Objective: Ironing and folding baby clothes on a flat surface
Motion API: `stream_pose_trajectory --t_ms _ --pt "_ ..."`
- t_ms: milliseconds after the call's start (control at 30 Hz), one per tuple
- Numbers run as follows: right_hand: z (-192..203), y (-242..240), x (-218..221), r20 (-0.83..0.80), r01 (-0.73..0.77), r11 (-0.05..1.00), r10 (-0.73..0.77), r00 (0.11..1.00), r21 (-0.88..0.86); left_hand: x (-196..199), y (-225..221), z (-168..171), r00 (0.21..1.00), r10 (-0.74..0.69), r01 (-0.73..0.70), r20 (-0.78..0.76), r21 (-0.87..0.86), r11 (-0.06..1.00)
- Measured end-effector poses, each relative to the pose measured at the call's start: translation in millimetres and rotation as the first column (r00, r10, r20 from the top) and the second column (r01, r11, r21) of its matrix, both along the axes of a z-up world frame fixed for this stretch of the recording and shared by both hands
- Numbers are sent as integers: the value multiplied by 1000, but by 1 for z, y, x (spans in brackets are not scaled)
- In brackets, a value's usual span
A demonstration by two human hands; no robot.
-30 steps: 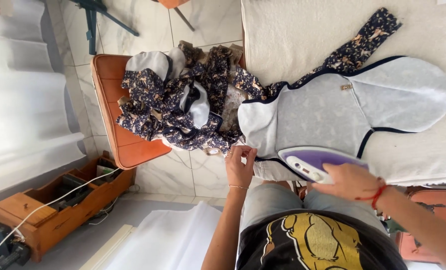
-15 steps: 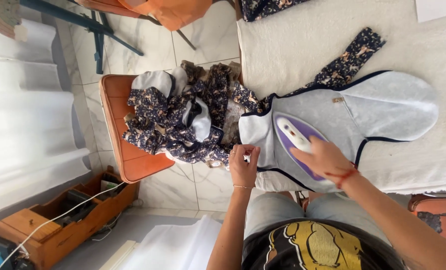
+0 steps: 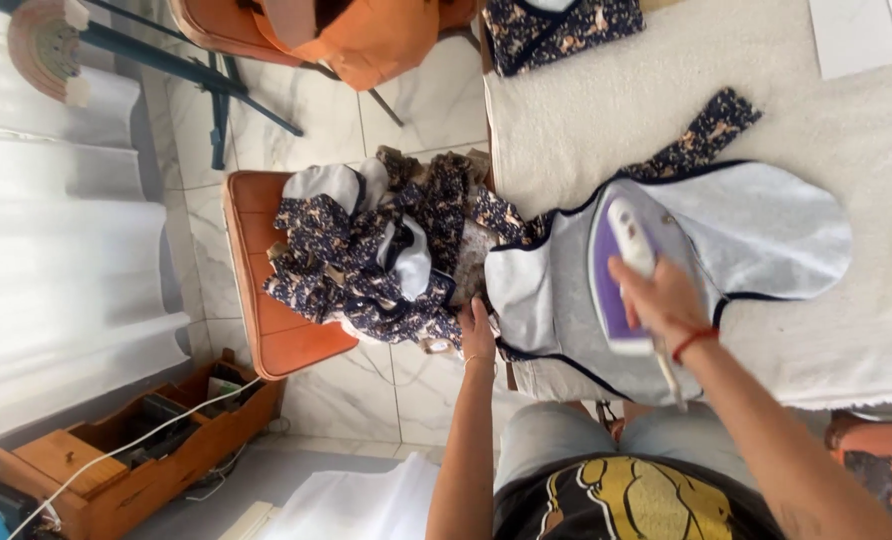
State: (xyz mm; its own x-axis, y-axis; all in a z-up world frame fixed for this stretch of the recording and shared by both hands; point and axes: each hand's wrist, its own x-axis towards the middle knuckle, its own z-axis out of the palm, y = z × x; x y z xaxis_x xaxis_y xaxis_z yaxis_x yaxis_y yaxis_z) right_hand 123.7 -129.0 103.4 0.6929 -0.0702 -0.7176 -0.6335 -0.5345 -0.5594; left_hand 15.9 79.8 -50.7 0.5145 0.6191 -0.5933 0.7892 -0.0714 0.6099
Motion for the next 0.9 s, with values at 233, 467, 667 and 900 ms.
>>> stream_pose_trajectory --t_ms 233,467,667,900 --pt "2 14 -29 -235 -306 950 311 921 60 2 3 11 952 213 -294 -219 -470 832" --pt "1 -16 -23 -174 -505 860 488 855 -73 -3 14 -13 872 -161 -119 -463 -519 846" --pt "54 -108 -34 -416 -246 944 136 899 -222 1 6 8 870 437 -493 -230 -396 774" --pt "-97 -299 -96 27 296 951 -295 955 -90 -3 -21 98 533 844 -694 68 -536 481"
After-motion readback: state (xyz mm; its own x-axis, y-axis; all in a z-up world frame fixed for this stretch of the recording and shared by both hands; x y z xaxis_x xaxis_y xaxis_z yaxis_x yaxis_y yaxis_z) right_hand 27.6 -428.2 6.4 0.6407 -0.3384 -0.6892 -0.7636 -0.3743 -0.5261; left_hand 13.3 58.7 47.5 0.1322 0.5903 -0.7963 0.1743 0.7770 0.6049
